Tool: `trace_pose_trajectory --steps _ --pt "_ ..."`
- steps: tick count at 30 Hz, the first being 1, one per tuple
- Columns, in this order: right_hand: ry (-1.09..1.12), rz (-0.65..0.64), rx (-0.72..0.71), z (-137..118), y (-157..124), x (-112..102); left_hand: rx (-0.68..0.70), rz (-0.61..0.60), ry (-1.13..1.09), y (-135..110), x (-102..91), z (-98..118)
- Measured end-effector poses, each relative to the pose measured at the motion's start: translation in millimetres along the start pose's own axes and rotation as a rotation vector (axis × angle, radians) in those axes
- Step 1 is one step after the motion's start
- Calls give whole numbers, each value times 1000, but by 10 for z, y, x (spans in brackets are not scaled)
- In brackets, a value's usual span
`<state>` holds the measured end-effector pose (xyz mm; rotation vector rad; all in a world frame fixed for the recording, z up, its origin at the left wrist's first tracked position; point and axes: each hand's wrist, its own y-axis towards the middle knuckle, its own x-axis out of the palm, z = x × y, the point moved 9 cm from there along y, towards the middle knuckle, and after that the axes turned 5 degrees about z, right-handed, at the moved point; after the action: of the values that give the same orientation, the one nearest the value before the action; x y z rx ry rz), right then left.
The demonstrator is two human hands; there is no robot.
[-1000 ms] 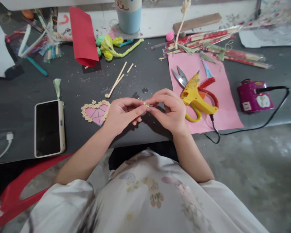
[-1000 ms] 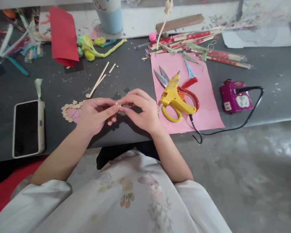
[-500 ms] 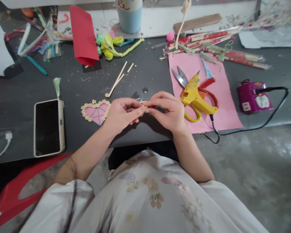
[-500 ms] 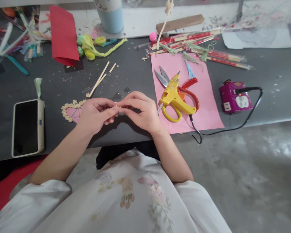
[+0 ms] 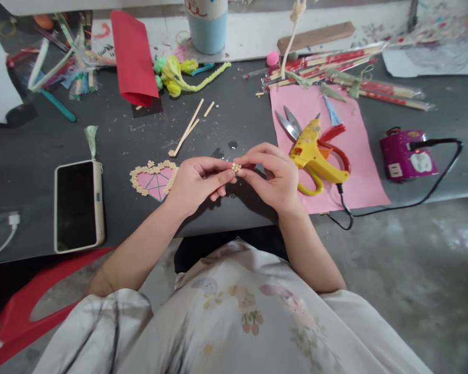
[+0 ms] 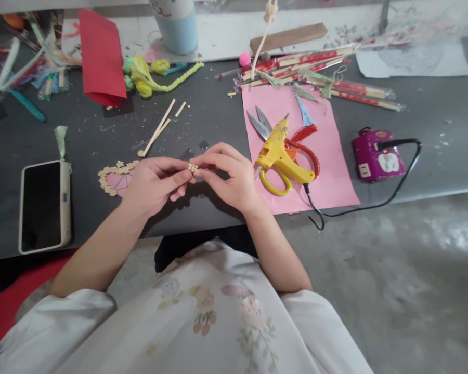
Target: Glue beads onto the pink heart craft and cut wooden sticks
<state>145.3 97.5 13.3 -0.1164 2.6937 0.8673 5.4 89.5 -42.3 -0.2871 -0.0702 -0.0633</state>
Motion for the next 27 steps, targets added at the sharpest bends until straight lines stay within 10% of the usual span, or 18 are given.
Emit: trace_pose_trajectory --steps 27 --pt "17 -38 19 32 2 26 36 132 44 25 -132 48"
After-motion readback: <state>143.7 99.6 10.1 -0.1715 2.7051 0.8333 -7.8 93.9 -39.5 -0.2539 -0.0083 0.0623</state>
